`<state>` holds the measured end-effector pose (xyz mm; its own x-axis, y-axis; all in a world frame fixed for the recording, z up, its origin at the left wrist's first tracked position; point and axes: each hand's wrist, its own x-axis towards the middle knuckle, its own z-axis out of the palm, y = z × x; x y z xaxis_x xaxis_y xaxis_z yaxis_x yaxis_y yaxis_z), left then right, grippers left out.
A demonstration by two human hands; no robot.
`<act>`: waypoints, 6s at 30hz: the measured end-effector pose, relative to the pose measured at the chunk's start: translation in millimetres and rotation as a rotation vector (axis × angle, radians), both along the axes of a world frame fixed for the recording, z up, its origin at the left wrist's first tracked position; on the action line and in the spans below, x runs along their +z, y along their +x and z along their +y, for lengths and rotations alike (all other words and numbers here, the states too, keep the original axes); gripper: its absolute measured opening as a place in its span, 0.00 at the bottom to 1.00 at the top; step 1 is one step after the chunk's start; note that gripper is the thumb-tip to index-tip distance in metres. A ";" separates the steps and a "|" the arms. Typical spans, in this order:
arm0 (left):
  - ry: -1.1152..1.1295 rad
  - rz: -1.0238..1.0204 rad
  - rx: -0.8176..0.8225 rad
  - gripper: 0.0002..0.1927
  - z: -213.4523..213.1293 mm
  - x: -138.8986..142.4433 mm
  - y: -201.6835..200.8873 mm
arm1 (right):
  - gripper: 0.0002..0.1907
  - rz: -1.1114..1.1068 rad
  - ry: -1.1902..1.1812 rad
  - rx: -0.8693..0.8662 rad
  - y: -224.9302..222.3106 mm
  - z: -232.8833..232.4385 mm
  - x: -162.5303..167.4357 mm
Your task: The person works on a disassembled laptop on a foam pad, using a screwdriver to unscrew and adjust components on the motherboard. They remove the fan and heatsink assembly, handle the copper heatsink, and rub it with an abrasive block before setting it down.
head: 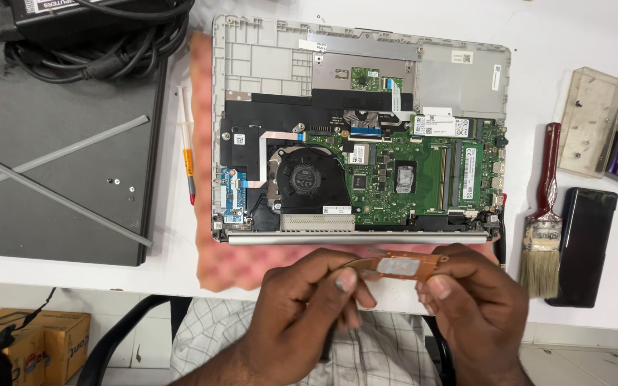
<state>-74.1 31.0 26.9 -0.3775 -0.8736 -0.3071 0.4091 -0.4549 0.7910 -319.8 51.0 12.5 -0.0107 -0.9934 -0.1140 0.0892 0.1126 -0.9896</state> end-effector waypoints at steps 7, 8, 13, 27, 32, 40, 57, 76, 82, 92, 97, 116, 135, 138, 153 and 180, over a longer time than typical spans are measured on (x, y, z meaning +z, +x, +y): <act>-0.079 0.067 0.033 0.22 -3.2 1.3 3.1 | 0.06 -0.034 0.031 -0.075 -10.7 -3.9 0.7; -0.074 0.044 0.031 0.22 -2.4 0.7 3.0 | 0.06 -0.036 0.033 -0.073 -11.2 -3.9 1.0; -0.040 -0.022 -0.008 0.18 1.3 -1.6 0.5 | 0.06 -0.017 0.031 -0.027 -10.0 -2.5 5.3; -0.343 -0.270 -0.064 0.08 -5.6 14.7 3.7 | 0.04 0.068 -0.052 0.053 -11.2 -6.7 20.7; -0.364 -0.225 -0.182 0.08 -11.7 24.0 5.2 | 0.05 0.052 -0.134 0.024 -11.3 -14.7 32.7; -0.216 -0.200 -0.402 0.09 -9.4 23.7 -6.4 | 0.04 0.217 -0.084 0.142 -8.6 -26.5 62.1; 0.055 0.109 -0.394 0.13 0.1 18.0 -11.3 | 0.05 0.338 -0.089 0.151 -9.9 -27.3 61.7; -0.384 -0.212 -0.167 0.13 3.4 20.1 -5.7 | 0.07 0.392 -0.271 0.104 -6.7 -25.0 61.5; -0.396 -0.198 -0.111 0.07 2.0 17.4 -3.5 | 0.09 0.384 -0.304 0.062 -5.4 -22.7 63.3; -0.444 -0.263 -0.026 0.06 3.2 15.2 -5.7 | 0.09 0.252 -0.285 0.135 -1.1 -26.9 71.4; -0.513 -0.314 0.000 0.07 1.1 14.8 -8.8 | 0.08 0.456 -0.347 0.080 4.3 -22.0 80.7; -1.190 -0.684 0.146 0.10 -12.0 53.3 -1.5 | 0.12 0.379 -0.612 0.064 -0.1 -15.1 87.7; -1.370 -0.621 0.140 0.09 -22.7 89.0 -1.6 | 0.05 0.409 -0.743 0.046 -32.5 -11.0 79.5; -1.474 -0.671 0.181 0.09 -26.5 91.8 -5.7 | 0.10 0.501 -0.795 -0.005 -23.4 -10.0 84.0; -1.425 -0.703 0.229 0.07 -22.4 78.6 -13.8 | 0.12 0.422 -0.815 -0.128 -13.0 -5.1 86.9; -1.466 -0.715 0.157 0.09 -23.9 65.4 -13.1 | 0.08 0.389 -0.686 0.006 -46.4 -3.0 77.5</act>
